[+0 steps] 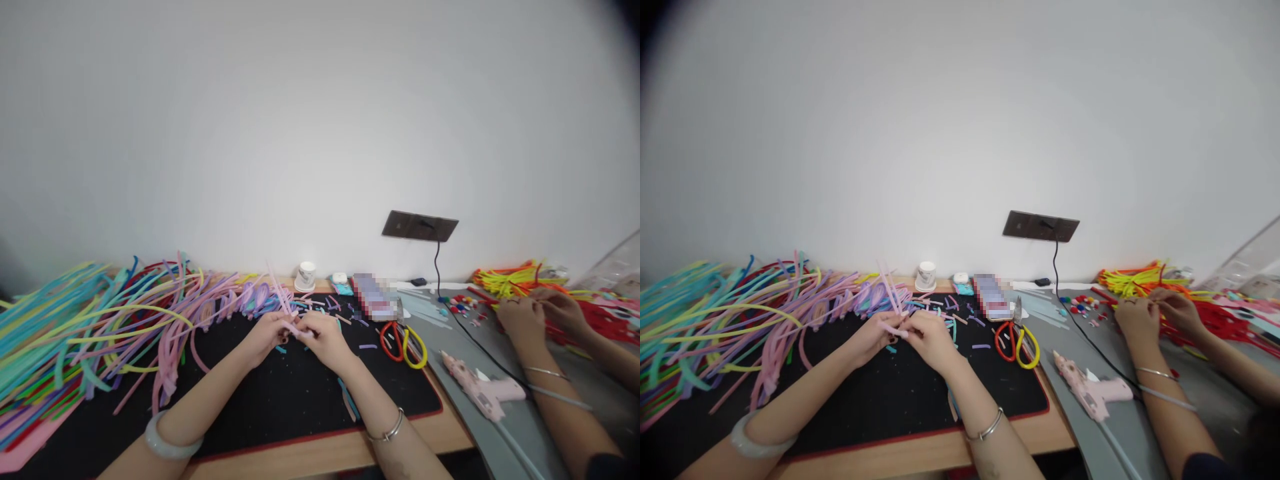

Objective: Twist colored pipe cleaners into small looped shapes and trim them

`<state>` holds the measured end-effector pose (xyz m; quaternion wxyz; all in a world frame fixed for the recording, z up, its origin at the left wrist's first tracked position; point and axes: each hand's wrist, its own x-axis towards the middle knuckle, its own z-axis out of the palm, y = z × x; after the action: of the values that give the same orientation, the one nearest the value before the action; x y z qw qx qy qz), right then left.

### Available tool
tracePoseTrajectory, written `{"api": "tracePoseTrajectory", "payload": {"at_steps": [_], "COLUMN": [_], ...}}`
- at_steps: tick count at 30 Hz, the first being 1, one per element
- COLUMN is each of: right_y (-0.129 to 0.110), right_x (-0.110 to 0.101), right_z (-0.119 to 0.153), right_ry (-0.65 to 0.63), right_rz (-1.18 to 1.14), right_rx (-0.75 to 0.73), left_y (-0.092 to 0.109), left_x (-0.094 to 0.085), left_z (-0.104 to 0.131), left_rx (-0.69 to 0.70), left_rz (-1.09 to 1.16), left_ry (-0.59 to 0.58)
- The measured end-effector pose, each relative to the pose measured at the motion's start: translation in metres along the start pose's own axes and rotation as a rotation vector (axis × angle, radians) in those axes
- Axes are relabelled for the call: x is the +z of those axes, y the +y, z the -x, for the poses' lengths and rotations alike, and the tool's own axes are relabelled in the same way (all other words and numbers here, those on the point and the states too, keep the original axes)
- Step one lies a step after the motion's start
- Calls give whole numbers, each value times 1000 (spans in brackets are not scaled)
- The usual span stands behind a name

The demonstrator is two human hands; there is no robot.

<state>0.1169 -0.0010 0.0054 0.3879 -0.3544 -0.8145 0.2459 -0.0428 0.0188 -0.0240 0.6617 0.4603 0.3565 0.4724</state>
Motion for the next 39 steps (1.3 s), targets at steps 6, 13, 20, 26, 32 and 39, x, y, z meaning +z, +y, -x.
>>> {"api": "tracePoseTrajectory", "payload": {"at_steps": [6, 13, 20, 26, 32, 39], "right_y": [-3, -3, -3, 1, 6, 18], "right_x": [3, 3, -9, -15, -21, -24], "right_z": [1, 0, -4, -6, -7, -9], "right_ry": [-25, -82, 84, 240, 296, 475], "right_rz": [-53, -311, -622, -736, -631, -233], "right_rx": [184, 294, 294, 299, 290, 190], "left_y": [0, -2, 0, -2, -1, -6], "left_x": [2, 2, 8, 6, 5, 1], "left_z": [0, -1, 6, 8, 10, 8], "left_rx": [-43, -36, -104, -224, -326, -352], "left_rz": [-6, -105, -327, -333, -326, -361], "left_ry": [-2, -69, -277, -407, -464, -491]}}
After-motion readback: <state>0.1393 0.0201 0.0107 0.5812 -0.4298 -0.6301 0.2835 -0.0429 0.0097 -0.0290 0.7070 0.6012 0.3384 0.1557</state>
